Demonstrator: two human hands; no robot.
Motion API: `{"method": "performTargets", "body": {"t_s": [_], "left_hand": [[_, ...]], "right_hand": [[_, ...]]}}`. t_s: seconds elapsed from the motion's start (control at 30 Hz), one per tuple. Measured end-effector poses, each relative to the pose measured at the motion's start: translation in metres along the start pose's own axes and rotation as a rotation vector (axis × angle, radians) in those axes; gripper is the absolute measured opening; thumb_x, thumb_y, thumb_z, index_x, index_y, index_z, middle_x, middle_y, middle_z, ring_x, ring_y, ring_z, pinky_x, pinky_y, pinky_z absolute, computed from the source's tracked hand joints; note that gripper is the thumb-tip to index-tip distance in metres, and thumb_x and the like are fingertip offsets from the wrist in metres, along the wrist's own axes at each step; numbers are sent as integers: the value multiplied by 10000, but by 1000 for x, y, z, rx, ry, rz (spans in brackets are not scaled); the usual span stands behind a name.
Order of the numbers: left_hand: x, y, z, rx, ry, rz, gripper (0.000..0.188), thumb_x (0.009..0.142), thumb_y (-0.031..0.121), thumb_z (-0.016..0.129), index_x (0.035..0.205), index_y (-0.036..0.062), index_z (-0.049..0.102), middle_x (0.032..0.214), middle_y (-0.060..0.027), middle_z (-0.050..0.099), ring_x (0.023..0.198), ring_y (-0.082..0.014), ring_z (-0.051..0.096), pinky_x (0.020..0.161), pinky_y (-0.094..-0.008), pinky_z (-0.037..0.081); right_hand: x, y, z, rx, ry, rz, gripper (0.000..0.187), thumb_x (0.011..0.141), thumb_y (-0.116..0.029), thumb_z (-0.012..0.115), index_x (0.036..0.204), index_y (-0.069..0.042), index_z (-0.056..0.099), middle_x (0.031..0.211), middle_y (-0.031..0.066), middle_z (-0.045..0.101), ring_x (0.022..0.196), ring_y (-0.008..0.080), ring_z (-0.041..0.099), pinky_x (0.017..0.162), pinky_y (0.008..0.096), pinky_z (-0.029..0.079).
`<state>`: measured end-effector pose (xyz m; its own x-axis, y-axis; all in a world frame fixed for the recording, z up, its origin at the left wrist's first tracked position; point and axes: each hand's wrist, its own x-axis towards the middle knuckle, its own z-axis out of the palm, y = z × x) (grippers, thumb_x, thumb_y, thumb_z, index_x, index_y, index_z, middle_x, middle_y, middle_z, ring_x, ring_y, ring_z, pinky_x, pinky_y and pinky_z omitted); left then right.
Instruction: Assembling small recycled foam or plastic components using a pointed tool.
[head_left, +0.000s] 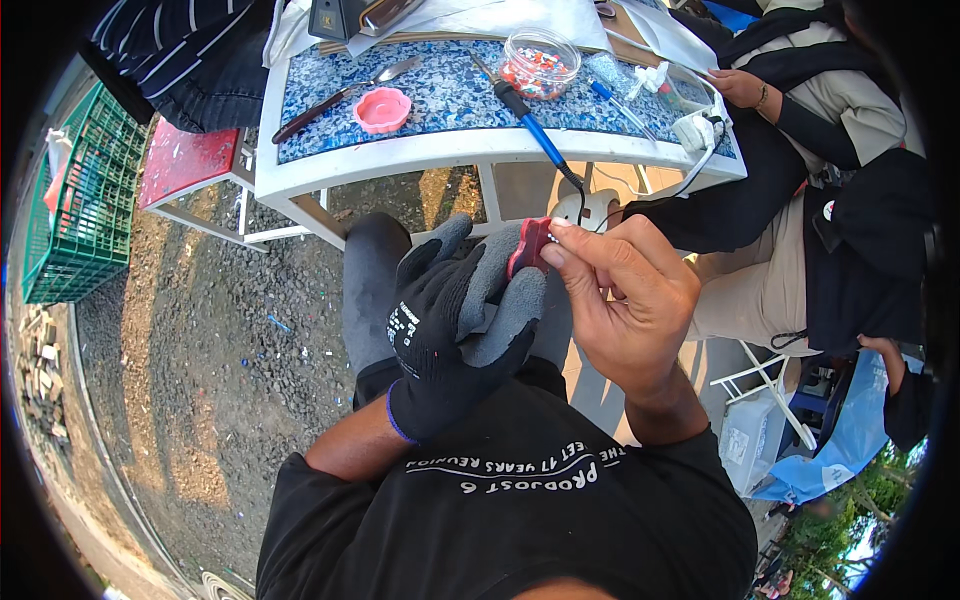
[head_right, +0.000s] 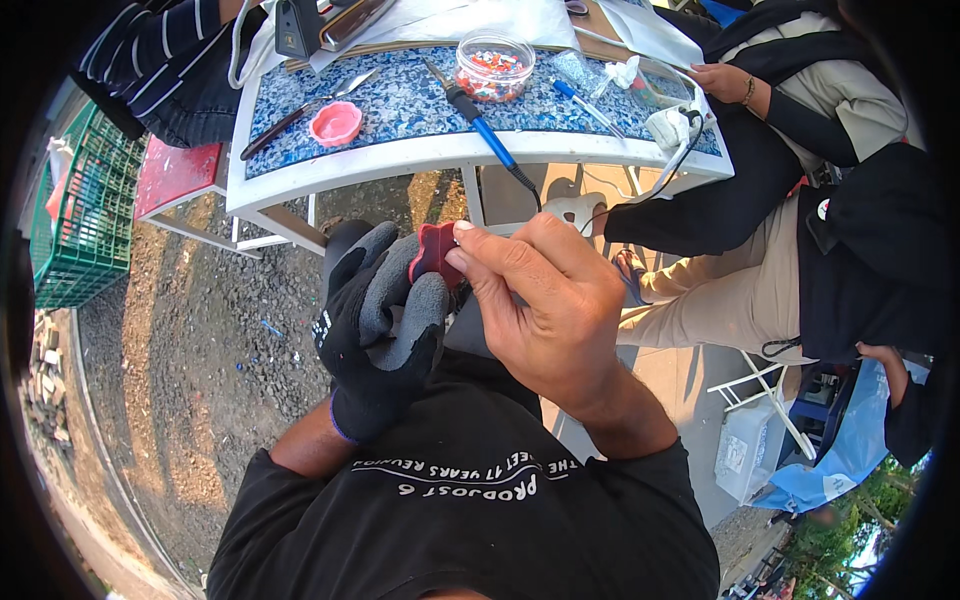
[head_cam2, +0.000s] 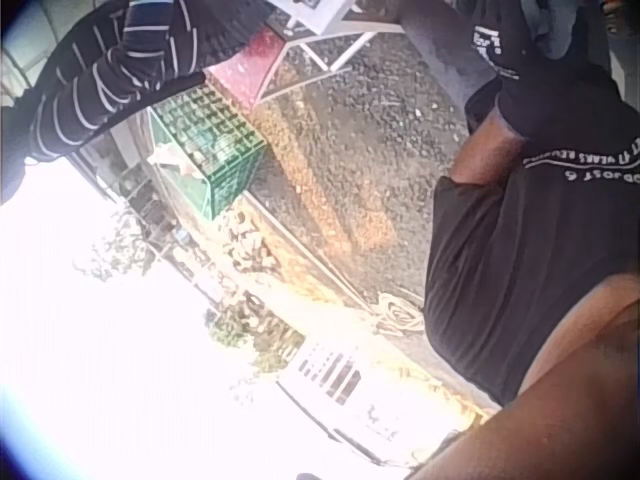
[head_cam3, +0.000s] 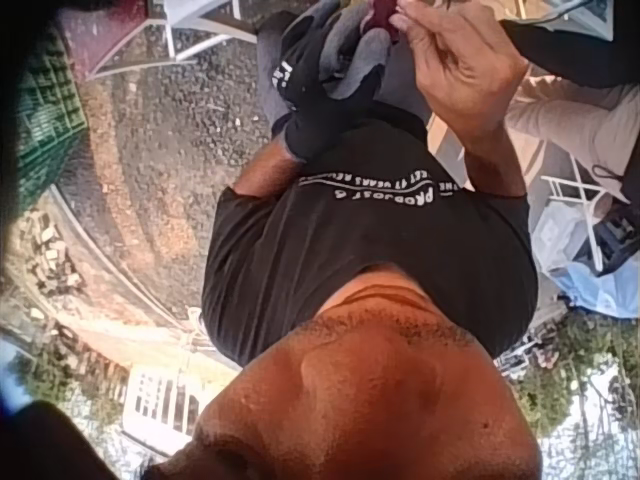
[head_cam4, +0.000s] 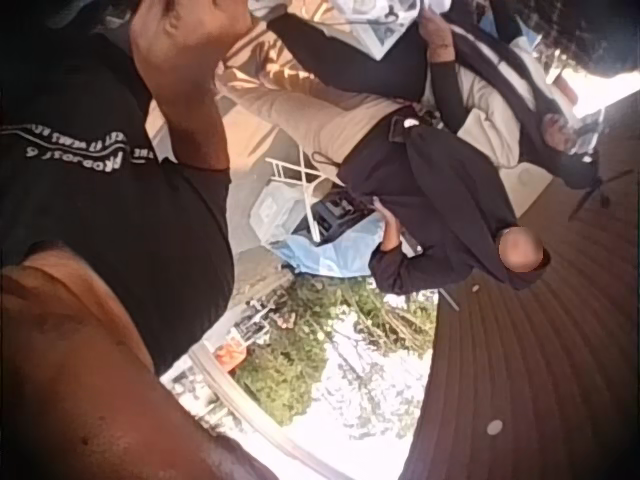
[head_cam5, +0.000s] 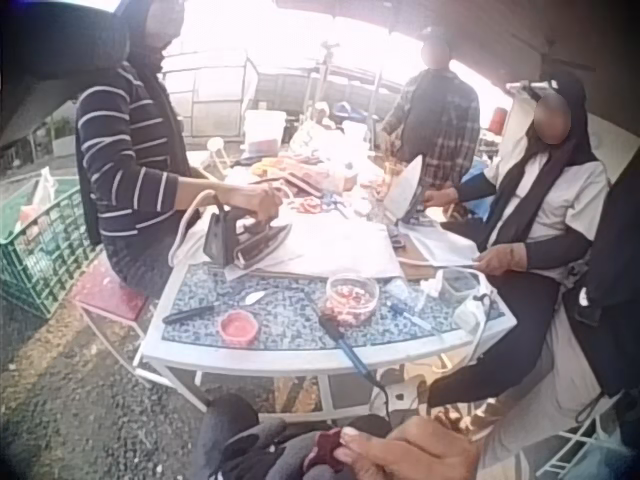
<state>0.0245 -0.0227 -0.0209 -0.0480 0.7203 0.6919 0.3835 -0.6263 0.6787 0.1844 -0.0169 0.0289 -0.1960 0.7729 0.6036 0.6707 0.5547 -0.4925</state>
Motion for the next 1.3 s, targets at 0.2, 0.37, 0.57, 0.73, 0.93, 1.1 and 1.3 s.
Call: {"method": "performTargets", "body": {"t_s": [0.2,0.37,0.57,0.73,0.93,1.1,1.3], "left_hand": [[-10,10,2,-391,-44,-646,250,872,138,776,1100,40,747,936,-119,765,885,-281,748,999,-436,506],[-10,2,-1,-94,-94,-187,257,850,98,782,1099,45,748,945,-119,766,852,-283,742,1001,-456,505],[-13,-8,1,-14,-82,58,352,823,99,797,1162,53,717,1045,-114,768,850,-291,739,1035,-499,492],[-13,-6,-6,-15,-189,49,367,819,104,802,1169,54,705,1095,-117,764,868,-282,741,1048,-504,481],[-15,-6,-6,-23,-160,71,413,837,125,786,1237,62,701,1130,-112,760,884,-276,738,1059,-509,468],[-17,-6,-10,71,-243,97,349,876,122,746,1201,2,698,1096,-125,756,977,-288,726,1103,-574,442],[-24,-14,-11,145,-250,146,464,795,177,805,1242,92,714,1160,-67,750,950,-214,710,1108,-536,426]], "right_hand": [[0,2,5,82,2,39,190,809,57,808,984,2,758,813,89,654,663,157,638,549,267,497],[-1,8,-2,274,-40,150,141,800,63,819,906,9,742,855,92,699,725,142,683,586,249,528],[-8,13,-2,409,-22,175,147,775,77,837,849,12,728,819,93,702,719,126,687,615,250,536],[-9,11,-6,376,-31,152,153,770,78,843,851,6,734,820,90,698,714,118,680,603,245,528],[-10,1,-10,315,-35,187,152,766,92,839,844,10,737,813,88,691,695,114,672,572,246,513],[-11,0,-13,315,-53,208,158,756,106,835,840,11,741,799,93,694,686,119,677,575,246,519],[-13,3,-15,266,-60,81,188,728,128,834,832,10,732,812,114,713,719,139,706,603,245,540]]}}
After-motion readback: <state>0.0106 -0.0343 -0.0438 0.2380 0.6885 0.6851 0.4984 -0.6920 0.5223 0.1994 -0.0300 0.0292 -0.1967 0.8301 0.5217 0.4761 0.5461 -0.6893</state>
